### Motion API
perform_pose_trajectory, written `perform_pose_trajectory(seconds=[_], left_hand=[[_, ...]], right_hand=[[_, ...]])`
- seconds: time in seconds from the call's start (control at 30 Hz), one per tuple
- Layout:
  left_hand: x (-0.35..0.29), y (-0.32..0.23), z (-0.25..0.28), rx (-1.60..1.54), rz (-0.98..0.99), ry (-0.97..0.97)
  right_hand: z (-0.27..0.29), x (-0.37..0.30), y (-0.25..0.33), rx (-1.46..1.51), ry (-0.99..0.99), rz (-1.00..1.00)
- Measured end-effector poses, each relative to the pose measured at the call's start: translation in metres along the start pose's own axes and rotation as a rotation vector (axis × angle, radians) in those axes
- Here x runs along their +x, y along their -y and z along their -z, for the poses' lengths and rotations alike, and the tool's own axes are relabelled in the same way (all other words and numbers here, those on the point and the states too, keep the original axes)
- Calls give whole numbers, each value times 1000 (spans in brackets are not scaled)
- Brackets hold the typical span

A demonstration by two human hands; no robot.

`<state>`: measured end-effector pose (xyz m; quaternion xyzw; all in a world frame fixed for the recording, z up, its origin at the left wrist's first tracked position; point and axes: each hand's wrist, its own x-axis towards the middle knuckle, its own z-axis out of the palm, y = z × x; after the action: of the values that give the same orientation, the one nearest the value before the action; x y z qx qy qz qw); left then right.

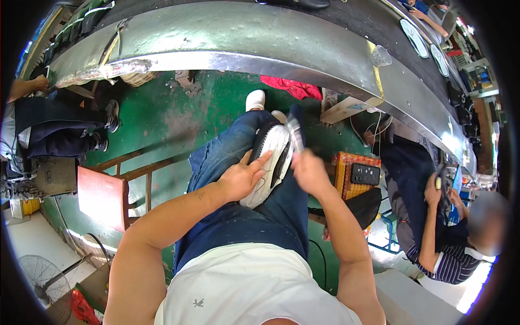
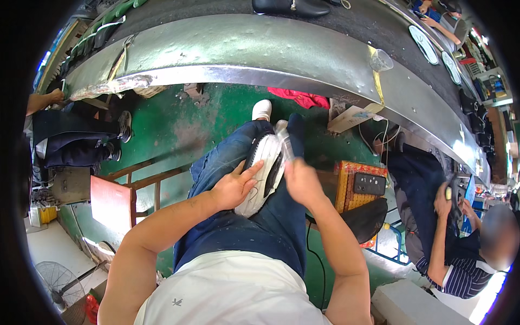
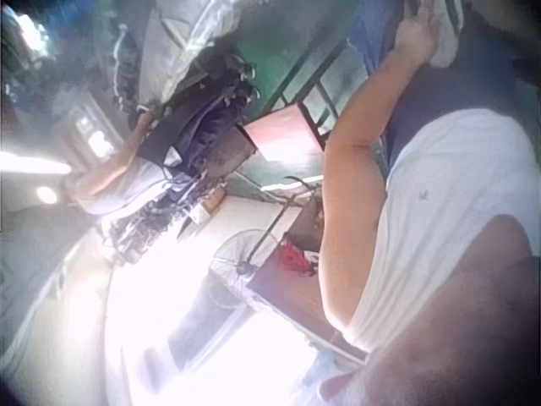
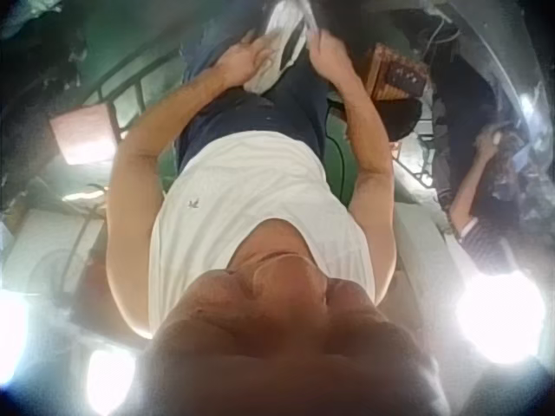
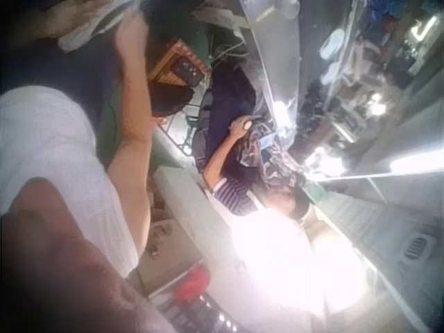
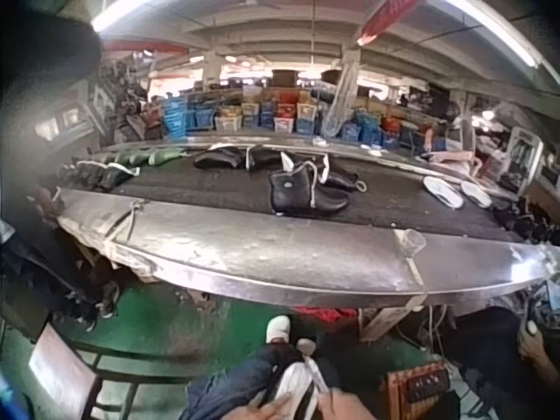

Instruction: Assembling shoe components on a production line using hand tools.

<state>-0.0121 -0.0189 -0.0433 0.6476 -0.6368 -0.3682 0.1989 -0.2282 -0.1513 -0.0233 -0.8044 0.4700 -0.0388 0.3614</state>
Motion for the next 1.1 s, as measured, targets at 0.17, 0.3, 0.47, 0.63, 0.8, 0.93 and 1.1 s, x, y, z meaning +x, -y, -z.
perform_pose_trajectory(seconds=[0.17,0.3,0.47,0.63,0.8,0.93,1.1], left_hand=[[0,-3,6,-12,31,53],[-1,1,2,-28,26,76],[-20,-2,-9,-89,75,1],[-35,-6,-19,-457,266,-227],[-33,5,-16,-488,230,-173],[-37,-12,2,-405,245,29],[-20,-31,38,-173,325,264]], right_hand=[[-1,-9,3,384,-136,128],[9,-8,15,264,129,-81],[1,-23,22,-119,126,115],[7,-39,34,204,221,64],[3,-45,39,38,325,24],[-15,-59,22,26,297,32],[-18,-82,-9,423,188,-46]])
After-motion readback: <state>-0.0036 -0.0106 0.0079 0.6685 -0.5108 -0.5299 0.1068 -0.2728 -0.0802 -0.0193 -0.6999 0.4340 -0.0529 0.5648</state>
